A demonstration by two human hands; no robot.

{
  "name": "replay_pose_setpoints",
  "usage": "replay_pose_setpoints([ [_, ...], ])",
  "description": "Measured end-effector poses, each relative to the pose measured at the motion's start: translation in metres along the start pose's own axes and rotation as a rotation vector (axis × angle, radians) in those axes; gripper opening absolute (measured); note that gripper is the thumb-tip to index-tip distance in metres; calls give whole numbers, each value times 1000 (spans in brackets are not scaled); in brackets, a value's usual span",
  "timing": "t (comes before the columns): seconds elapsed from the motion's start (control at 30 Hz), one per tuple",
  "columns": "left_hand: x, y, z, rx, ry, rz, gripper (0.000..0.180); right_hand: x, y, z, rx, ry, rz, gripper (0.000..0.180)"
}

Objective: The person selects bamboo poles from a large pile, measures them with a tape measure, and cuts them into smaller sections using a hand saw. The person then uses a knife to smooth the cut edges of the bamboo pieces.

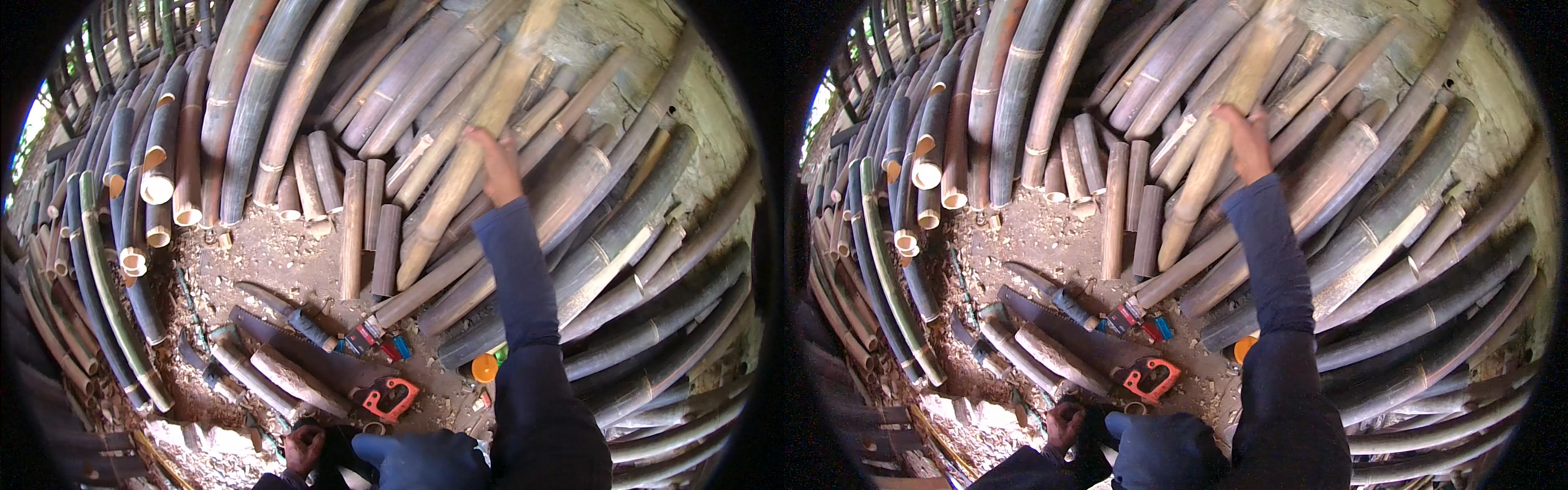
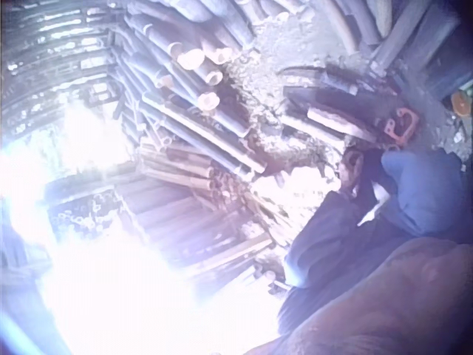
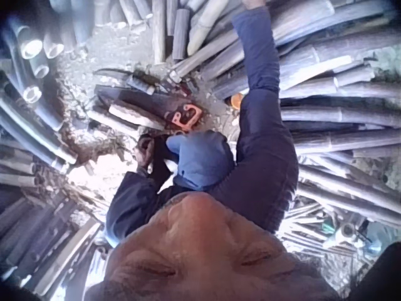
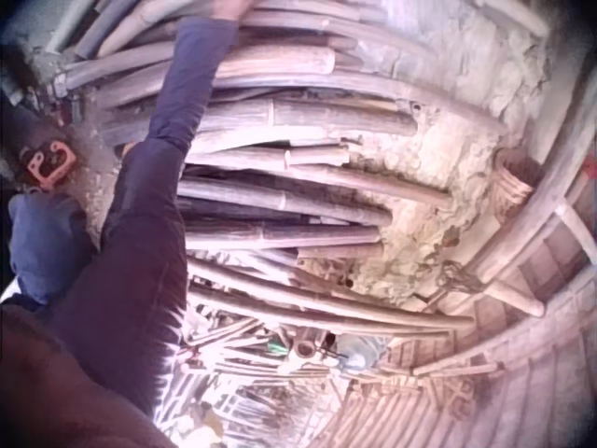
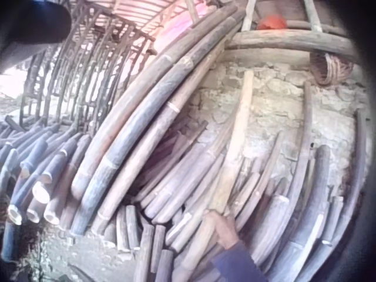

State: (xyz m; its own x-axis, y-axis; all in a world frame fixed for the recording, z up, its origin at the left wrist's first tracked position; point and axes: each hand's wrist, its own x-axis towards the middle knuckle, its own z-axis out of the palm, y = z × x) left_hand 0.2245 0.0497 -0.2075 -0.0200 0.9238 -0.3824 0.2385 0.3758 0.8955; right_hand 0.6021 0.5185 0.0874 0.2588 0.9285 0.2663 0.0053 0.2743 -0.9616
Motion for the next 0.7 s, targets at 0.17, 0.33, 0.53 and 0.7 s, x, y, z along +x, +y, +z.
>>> replay_pose_setpoints([
  [0.17,-2,13,0,-27,-9,17,21,43,-57,-14,-43,31,-169,49],
  [0.33,1,20,0,8,-25,-26,21,84,-100,-28,21,114,-301,37],
  [0.53,2,-3,0,13,-41,-65,22,121,-72,-22,131,212,-504,44],
  [0.7,-1,7,0,16,-33,-69,22,160,-36,-13,152,271,-564,63],
])
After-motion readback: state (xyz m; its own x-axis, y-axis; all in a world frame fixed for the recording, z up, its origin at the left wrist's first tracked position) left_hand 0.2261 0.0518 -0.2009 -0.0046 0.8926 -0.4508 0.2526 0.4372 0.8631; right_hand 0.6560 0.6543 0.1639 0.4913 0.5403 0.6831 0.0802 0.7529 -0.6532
